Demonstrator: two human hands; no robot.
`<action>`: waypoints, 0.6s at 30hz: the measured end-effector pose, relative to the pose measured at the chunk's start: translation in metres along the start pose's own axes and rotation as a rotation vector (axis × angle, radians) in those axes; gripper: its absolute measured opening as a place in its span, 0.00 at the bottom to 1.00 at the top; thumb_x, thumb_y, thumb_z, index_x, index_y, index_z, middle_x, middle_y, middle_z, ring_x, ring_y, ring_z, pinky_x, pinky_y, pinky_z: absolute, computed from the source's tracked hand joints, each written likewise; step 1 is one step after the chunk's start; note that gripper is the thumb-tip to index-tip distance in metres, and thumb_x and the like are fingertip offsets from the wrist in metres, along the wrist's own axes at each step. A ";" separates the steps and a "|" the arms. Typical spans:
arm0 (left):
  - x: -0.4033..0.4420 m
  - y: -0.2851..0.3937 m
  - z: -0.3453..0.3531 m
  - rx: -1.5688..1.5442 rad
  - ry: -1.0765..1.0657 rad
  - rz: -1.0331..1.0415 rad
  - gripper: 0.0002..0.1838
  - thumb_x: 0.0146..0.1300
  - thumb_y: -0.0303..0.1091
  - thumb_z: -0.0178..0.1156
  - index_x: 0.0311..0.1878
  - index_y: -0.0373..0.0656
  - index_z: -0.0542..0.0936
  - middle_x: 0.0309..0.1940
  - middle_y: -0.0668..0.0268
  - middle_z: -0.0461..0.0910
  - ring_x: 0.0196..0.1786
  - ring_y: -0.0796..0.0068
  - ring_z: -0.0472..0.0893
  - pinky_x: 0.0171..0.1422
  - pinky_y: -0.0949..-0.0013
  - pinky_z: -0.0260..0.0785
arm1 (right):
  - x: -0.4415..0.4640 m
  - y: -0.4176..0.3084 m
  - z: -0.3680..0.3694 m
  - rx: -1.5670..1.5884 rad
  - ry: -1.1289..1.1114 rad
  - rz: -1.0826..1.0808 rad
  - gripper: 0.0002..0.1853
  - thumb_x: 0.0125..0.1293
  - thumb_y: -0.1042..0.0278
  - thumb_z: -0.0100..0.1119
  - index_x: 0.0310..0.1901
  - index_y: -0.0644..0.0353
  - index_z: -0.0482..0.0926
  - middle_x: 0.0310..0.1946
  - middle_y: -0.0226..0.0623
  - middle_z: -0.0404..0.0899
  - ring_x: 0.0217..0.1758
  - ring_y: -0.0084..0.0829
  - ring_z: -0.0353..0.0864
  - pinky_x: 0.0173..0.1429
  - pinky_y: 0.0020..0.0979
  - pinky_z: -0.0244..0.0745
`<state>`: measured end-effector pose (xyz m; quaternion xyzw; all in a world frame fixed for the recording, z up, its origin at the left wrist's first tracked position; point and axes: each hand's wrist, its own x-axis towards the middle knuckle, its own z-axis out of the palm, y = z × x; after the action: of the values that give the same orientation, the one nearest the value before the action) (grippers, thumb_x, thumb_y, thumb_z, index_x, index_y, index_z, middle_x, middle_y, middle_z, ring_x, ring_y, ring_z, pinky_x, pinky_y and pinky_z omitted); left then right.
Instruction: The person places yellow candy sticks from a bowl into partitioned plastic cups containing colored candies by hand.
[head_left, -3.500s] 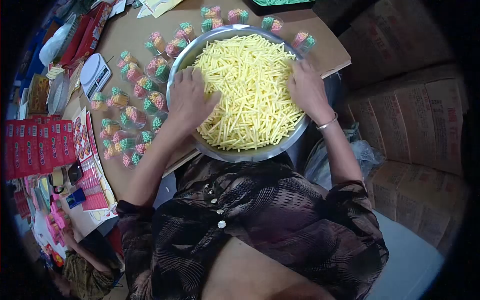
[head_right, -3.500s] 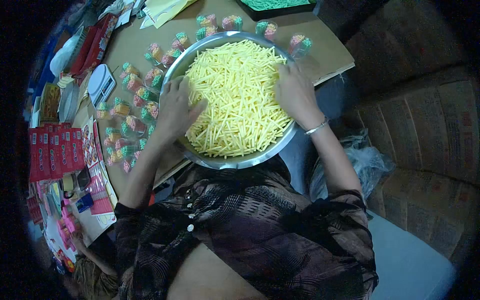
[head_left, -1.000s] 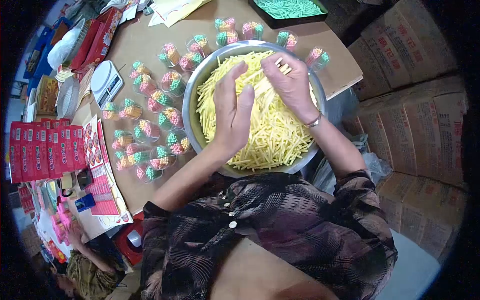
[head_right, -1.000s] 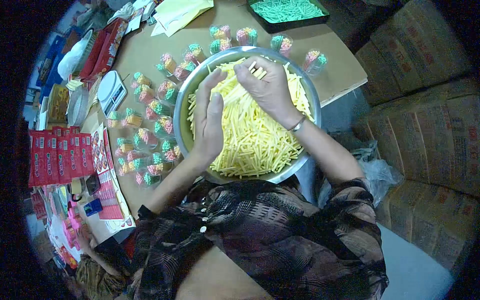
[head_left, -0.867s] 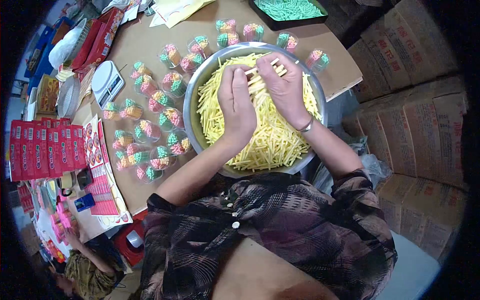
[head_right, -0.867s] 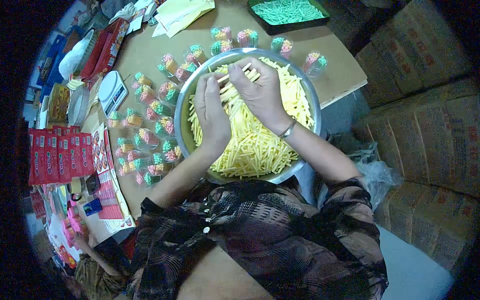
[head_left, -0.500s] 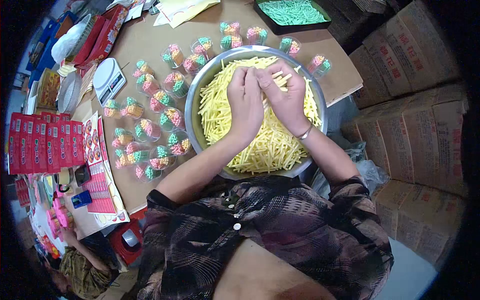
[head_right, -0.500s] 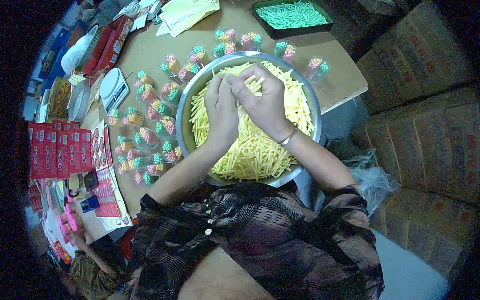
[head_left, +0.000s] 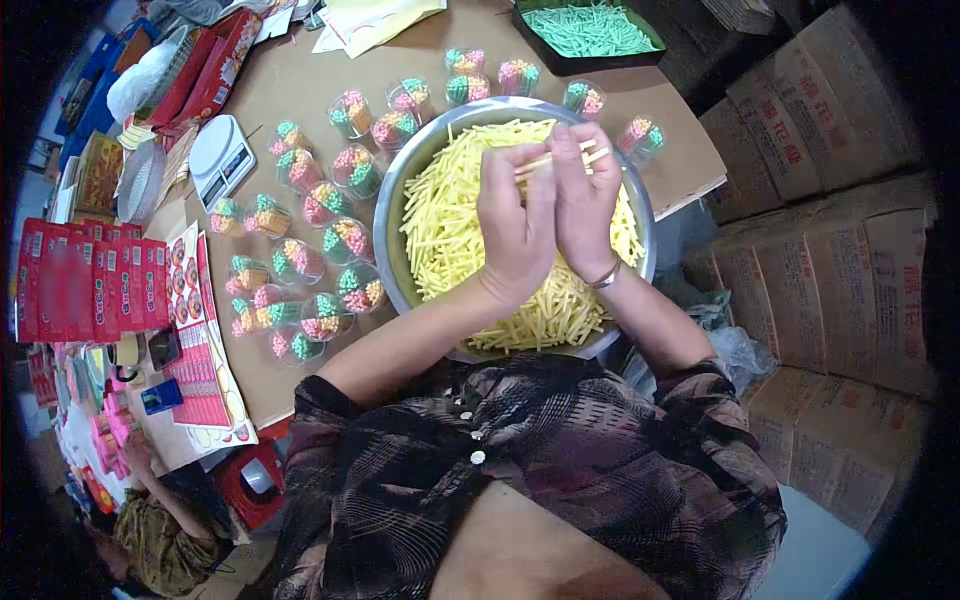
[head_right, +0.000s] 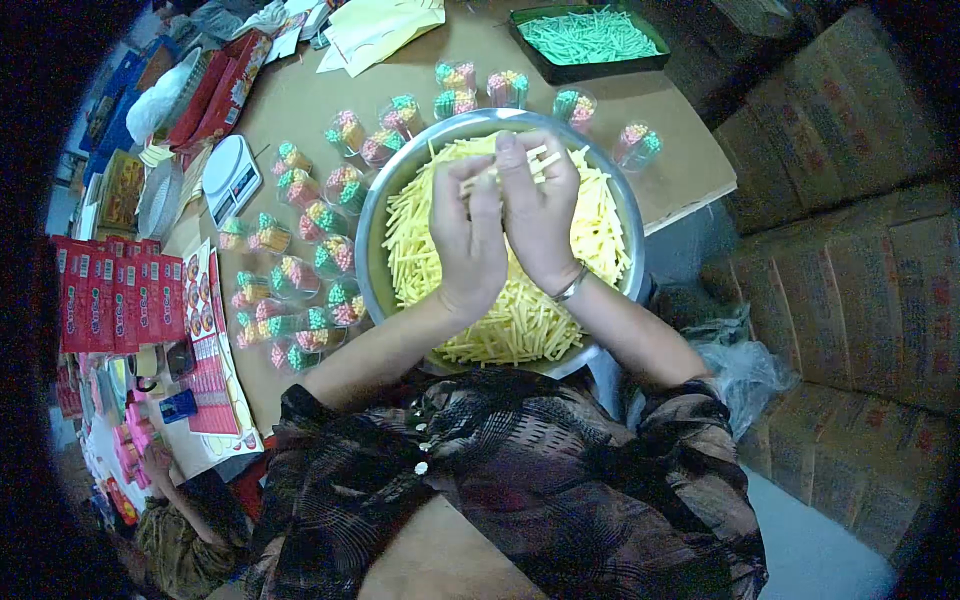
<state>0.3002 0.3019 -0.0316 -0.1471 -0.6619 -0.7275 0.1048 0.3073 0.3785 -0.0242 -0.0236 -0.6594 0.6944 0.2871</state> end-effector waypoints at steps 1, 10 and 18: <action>0.000 -0.002 0.000 0.032 0.006 0.077 0.07 0.70 0.31 0.51 0.43 0.36 0.71 0.36 0.63 0.72 0.35 0.75 0.71 0.39 0.72 0.67 | -0.001 -0.001 0.001 0.026 0.009 0.002 0.09 0.69 0.67 0.56 0.33 0.61 0.74 0.28 0.28 0.73 0.31 0.15 0.66 0.39 0.19 0.66; 0.013 0.005 -0.006 -0.115 0.082 -0.036 0.10 0.67 0.32 0.57 0.31 0.40 0.70 0.22 0.72 0.67 0.25 0.82 0.65 0.31 0.75 0.63 | -0.002 -0.004 0.006 -0.020 -0.055 -0.150 0.06 0.70 0.70 0.53 0.34 0.59 0.73 0.33 0.29 0.73 0.35 0.16 0.66 0.44 0.20 0.64; 0.017 0.012 -0.003 -0.285 0.130 -0.154 0.12 0.69 0.32 0.54 0.28 0.40 0.73 0.20 0.75 0.66 0.23 0.85 0.62 0.26 0.77 0.58 | 0.006 -0.005 -0.002 -0.235 -0.069 -0.390 0.04 0.66 0.74 0.55 0.33 0.59 0.71 0.36 0.34 0.75 0.39 0.25 0.69 0.48 0.26 0.65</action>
<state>0.2888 0.2982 -0.0144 -0.0622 -0.5533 -0.8277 0.0694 0.3047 0.3827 -0.0180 0.0948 -0.7373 0.5443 0.3887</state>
